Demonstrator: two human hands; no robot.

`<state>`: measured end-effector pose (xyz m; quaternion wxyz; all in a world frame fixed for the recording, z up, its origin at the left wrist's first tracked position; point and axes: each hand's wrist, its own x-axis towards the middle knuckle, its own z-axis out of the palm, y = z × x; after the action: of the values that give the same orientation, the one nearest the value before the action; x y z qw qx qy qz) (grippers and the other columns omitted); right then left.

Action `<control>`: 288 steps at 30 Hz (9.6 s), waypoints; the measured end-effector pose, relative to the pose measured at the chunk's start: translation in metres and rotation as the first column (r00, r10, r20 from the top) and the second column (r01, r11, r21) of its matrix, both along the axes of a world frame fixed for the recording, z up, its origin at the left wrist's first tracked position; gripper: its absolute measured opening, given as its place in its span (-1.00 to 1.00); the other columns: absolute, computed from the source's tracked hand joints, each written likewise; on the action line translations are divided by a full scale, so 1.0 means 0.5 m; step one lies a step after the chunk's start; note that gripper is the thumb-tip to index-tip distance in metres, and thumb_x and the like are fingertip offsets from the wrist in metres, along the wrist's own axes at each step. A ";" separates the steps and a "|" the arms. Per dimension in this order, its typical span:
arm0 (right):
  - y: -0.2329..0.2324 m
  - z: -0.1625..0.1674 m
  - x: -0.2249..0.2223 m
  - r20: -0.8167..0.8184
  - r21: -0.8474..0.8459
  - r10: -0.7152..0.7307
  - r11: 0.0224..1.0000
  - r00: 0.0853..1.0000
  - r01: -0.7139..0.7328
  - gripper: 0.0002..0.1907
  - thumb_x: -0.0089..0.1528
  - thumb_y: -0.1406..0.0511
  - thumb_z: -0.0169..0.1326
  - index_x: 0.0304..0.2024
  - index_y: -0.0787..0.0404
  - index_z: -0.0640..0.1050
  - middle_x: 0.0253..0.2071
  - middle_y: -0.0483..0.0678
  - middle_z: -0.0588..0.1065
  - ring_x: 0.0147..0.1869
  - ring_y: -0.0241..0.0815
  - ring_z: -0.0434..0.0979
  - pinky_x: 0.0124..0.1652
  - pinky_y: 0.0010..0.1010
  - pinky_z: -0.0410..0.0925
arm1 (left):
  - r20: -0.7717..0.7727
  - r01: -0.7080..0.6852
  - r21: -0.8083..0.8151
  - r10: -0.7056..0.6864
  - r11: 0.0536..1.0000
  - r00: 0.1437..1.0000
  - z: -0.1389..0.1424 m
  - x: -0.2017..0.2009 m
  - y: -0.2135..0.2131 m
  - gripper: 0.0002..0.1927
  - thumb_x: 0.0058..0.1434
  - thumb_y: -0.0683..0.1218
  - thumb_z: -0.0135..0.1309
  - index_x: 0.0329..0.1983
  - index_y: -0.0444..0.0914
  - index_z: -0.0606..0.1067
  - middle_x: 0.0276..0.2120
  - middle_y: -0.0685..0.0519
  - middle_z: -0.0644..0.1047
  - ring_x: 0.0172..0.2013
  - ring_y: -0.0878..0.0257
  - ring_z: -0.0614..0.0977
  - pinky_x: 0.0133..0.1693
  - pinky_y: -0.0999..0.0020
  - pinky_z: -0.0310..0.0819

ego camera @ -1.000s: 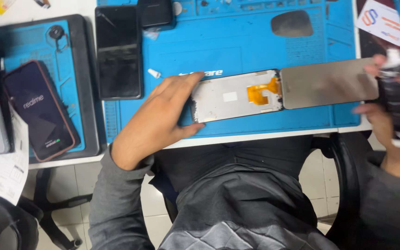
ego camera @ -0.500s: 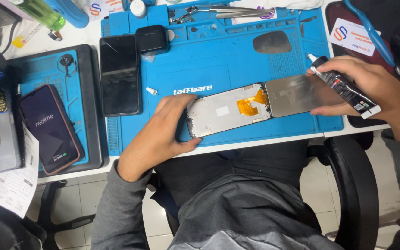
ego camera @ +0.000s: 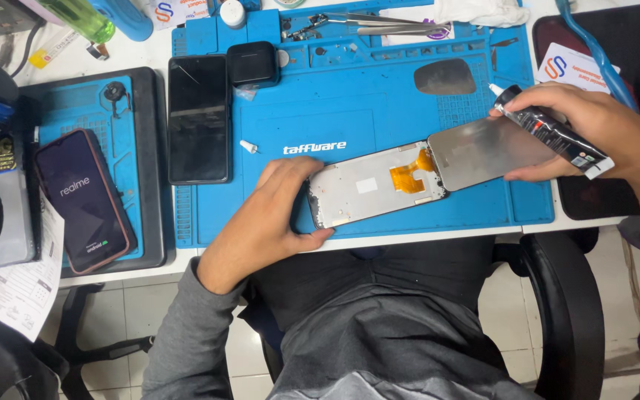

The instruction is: The person holds a disassembled phone frame on a blue repair mat and squeezes multi-purpose adhesive from a tube along the frame's edges, repositioning the frame repeatedly to reach each side. They then align the screen assembly over the frame and press it into place while continuing to apply adhesive at the edges.

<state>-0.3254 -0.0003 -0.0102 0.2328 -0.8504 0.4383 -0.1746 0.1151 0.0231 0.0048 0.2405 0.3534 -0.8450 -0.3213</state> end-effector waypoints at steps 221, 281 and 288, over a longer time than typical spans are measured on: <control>0.060 -0.054 0.365 0.284 0.098 0.132 0.981 0.949 -0.166 -0.45 0.05 0.38 0.35 0.05 0.37 0.45 0.14 0.23 0.50 0.23 0.07 0.57 0.17 -0.22 0.49 | 0.013 0.027 -0.064 -0.026 0.998 1.000 -0.114 0.061 -0.090 -0.37 0.19 0.17 0.37 0.23 -0.18 0.49 0.31 0.02 0.37 0.32 -0.01 0.35 0.27 0.13 0.46; 0.228 -0.039 0.364 0.357 -0.597 0.525 0.765 0.773 -0.244 -0.52 0.22 0.38 0.37 0.08 0.29 0.41 0.14 0.22 0.44 0.17 0.22 0.58 0.06 -0.05 0.57 | -0.790 0.413 0.614 0.515 0.673 0.333 -0.098 -0.055 0.306 -0.58 0.44 -0.37 0.02 0.33 -0.34 0.32 0.26 -0.14 0.43 0.22 0.13 0.50 0.28 0.19 0.44; 0.191 -0.027 0.383 0.182 -0.559 0.527 0.750 0.830 -0.354 -0.46 0.07 0.40 0.28 0.04 0.30 0.35 0.17 0.32 0.39 0.28 0.28 0.46 0.18 0.13 0.47 | -0.787 0.302 0.609 0.514 0.733 0.341 -0.091 -0.013 0.277 -0.58 0.47 -0.28 0.04 0.36 -0.29 0.29 0.22 -0.09 0.40 0.28 0.07 0.51 0.24 0.23 0.48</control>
<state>-0.1337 0.0950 -0.0235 0.1077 -0.9192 0.1160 -0.3607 0.1084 0.1618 -0.0409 0.5547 0.2240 -0.3449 -0.7233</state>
